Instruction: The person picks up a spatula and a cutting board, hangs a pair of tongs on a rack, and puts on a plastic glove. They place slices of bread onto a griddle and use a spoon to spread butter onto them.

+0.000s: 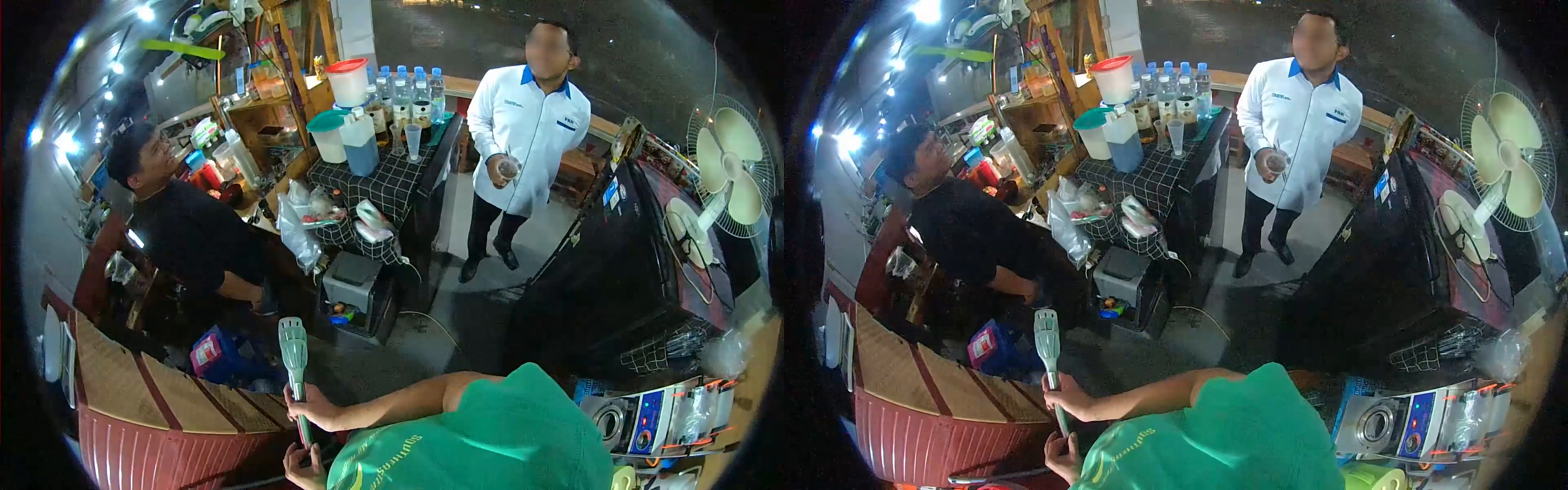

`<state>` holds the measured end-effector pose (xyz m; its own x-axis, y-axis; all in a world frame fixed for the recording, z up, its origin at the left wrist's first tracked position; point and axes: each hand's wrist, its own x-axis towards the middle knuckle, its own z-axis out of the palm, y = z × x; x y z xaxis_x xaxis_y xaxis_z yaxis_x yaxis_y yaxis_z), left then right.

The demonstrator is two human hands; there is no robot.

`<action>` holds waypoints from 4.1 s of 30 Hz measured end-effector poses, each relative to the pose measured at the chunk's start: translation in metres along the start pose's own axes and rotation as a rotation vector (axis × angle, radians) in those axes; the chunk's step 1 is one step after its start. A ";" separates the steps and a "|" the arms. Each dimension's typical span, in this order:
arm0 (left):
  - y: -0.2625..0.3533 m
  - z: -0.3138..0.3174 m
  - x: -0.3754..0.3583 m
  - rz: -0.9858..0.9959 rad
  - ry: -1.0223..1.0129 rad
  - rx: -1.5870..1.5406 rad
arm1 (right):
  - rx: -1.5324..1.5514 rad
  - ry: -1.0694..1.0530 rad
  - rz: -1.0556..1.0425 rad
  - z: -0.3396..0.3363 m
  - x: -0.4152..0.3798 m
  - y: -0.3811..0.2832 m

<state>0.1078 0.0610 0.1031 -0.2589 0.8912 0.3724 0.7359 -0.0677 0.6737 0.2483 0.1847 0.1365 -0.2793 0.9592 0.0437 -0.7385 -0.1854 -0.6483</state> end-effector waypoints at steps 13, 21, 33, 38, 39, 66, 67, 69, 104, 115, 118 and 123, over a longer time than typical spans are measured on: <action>-0.013 -0.012 -0.003 -0.011 0.036 -0.095 | 0.048 0.002 0.084 0.011 -0.003 0.019; -0.023 -0.026 -0.008 0.018 0.083 -0.107 | 0.032 -0.041 0.117 0.029 -0.008 0.030; -0.039 -0.040 -0.014 0.001 0.110 -0.124 | 0.029 -0.083 0.143 0.038 -0.006 0.055; -0.035 -0.046 -0.012 0.013 0.088 -0.105 | 0.005 -0.092 0.131 0.039 -0.006 0.059; -0.035 -0.044 -0.010 0.028 0.076 -0.091 | 0.027 -0.082 0.152 0.041 -0.007 0.058; -0.043 -0.017 0.003 -0.013 -0.017 -0.417 | -0.031 -0.075 0.153 0.029 -0.001 0.045; -0.045 -0.017 0.004 -0.012 -0.030 -0.403 | -0.015 -0.093 0.146 0.028 -0.001 0.045; -0.032 -0.020 0.008 -0.009 -0.046 -0.388 | -0.032 -0.088 0.140 0.028 -0.001 0.045; -0.015 -0.018 0.033 0.172 -0.113 -0.344 | -0.121 -0.068 0.166 0.024 0.001 0.038; -0.038 -0.006 0.030 0.159 -0.157 -0.374 | -0.278 -0.076 0.149 0.025 -0.006 0.038; -0.027 -0.012 0.034 0.210 -0.137 -0.340 | -0.196 -0.088 0.168 0.028 -0.010 0.029; -0.027 -0.012 0.035 0.295 -0.135 -0.308 | -0.261 -0.108 0.166 0.025 -0.011 0.033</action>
<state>0.0715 0.0893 0.1056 0.0331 0.8629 0.5043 0.5402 -0.4400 0.7174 0.2113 0.1626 0.1335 -0.4567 0.8896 -0.0080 -0.4986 -0.2634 -0.8258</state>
